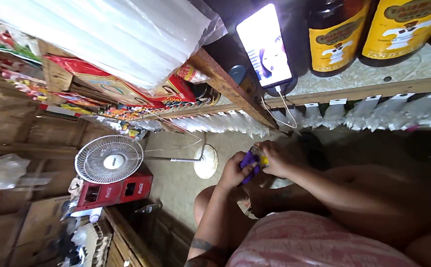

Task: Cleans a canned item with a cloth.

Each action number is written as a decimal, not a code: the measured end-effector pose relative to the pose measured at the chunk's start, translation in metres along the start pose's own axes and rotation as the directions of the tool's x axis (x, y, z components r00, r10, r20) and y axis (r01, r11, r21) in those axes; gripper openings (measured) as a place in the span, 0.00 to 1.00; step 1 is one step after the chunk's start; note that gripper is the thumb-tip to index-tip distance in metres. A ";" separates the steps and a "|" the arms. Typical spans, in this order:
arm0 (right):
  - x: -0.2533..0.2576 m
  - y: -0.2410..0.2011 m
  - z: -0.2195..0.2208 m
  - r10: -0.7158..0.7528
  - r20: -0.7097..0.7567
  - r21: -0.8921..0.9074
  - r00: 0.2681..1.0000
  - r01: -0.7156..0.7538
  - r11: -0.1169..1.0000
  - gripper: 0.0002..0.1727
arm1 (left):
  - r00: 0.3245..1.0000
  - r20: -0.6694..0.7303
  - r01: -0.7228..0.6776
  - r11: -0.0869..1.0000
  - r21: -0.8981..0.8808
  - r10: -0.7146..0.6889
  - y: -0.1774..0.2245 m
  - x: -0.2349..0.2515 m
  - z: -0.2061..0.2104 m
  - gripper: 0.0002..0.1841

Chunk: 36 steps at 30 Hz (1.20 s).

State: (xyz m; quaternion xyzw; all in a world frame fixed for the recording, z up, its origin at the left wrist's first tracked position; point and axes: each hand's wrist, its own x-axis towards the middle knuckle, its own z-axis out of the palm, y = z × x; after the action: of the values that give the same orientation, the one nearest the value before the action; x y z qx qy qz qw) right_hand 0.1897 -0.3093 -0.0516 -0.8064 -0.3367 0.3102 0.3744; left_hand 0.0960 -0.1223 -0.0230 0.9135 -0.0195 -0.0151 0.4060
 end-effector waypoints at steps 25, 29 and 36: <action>0.002 0.007 -0.004 0.012 -0.143 0.049 0.990 -0.005 0.999 0.50 | 0.965 0.099 0.229 0.966 0.120 -0.242 0.002 0.007 -0.010 0.22; 0.002 0.008 -0.003 0.015 -0.129 0.035 0.992 -0.011 0.999 0.50 | 0.964 0.122 0.223 0.969 0.107 -0.235 0.000 0.006 -0.010 0.22; 0.002 0.006 -0.003 0.022 -0.109 0.024 0.994 -0.019 1.000 0.50 | 0.952 0.147 0.252 0.960 0.123 -0.269 0.000 0.006 -0.010 0.24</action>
State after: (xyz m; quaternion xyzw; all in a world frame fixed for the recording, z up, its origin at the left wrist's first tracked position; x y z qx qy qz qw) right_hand 0.1948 -0.3118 -0.0558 -0.8213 -0.3038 0.2731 0.3982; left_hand 0.1029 -0.1150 -0.0168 0.9235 0.0677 -0.1418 0.3500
